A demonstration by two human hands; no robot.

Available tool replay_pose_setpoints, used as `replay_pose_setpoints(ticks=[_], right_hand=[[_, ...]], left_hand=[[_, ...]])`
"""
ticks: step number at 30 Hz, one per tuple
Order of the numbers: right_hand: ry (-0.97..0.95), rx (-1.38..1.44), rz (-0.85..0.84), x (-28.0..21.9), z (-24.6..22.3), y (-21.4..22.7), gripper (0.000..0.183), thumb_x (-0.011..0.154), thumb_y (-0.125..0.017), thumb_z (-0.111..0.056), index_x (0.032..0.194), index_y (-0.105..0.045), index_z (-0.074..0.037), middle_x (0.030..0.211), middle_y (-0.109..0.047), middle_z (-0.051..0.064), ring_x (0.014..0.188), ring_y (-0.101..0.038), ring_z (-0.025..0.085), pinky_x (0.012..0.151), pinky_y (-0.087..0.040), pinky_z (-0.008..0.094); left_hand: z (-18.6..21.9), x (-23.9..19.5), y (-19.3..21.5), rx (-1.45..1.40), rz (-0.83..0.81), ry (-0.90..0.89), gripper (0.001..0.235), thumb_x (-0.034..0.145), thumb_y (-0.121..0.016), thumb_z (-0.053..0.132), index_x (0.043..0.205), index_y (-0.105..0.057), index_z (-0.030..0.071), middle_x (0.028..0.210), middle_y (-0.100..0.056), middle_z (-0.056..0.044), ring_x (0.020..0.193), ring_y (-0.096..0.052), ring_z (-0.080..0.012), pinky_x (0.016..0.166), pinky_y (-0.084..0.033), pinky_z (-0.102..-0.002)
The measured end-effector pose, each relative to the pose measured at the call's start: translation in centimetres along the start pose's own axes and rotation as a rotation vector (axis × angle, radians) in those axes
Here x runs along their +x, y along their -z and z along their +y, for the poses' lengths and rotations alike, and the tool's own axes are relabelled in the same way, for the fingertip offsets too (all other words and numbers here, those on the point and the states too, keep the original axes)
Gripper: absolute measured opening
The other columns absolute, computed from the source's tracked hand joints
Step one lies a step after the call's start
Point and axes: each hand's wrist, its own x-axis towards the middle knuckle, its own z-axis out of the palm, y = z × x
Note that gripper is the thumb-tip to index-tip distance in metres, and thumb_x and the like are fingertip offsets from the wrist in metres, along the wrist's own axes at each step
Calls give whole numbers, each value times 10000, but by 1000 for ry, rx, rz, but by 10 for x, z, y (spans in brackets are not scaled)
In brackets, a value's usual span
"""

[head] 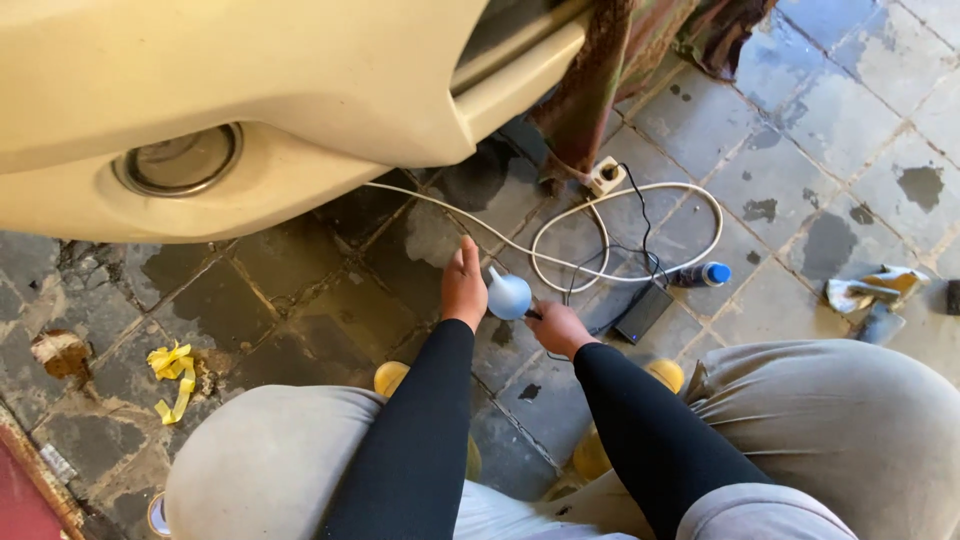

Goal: The person works on a white car bumper, first rubbing the surface by hand and then using a handheld electric tool with a blue nozzle to treat a specific area. The person holds the tool against the bumper for an extended period.

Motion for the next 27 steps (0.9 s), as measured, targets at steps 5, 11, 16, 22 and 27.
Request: replay_pose_setpoints(ticks=[5,11,16,22,27], right_hand=[[19,-156,-42,14,5,-3,351,921,-697,-403,1112,-701,-109,995,-783,152,1063,-738,344,911,-592,478],[84,-283,124,45,47,-1,434,857,-598,-248,1193,-464,-9,1075,-713,259,1023,-700,438,914,-555,523],[-55,-119,404,19,-26,75,590,852,-752,-392,1324,-480,-166,1202,-681,202,1154,-694,419,1012,-551,523],[652,60,995,-82,-181,169,479,822,-797,-316,1209,-638,-83,1044,-679,199,1028,-649,438,929,-501,557],[958,46,989,-178,-281,212,525,892,-748,-328,1341,-593,-106,1309,-620,124,1231,-578,368,1035,-462,502]], left_hand=[[4,-5,8,86,15,-84,880,1032,-199,701,1346,-588,-24,1338,-615,-270,1311,-543,-423,1133,-414,-509],[33,-21,18,99,141,-308,647,1065,-354,550,1202,-663,-2,1120,-684,-247,1138,-627,-422,1024,-476,-494],[95,-53,27,126,313,-697,316,1042,-565,404,1054,-684,112,957,-722,-93,954,-700,-300,862,-542,-424],[203,-92,84,12,607,-1116,179,981,-680,280,883,-675,131,787,-704,-26,756,-728,-231,662,-582,-346],[266,-133,153,-86,606,-1263,169,980,-664,285,943,-637,122,877,-702,-57,844,-711,-267,694,-573,-362]])
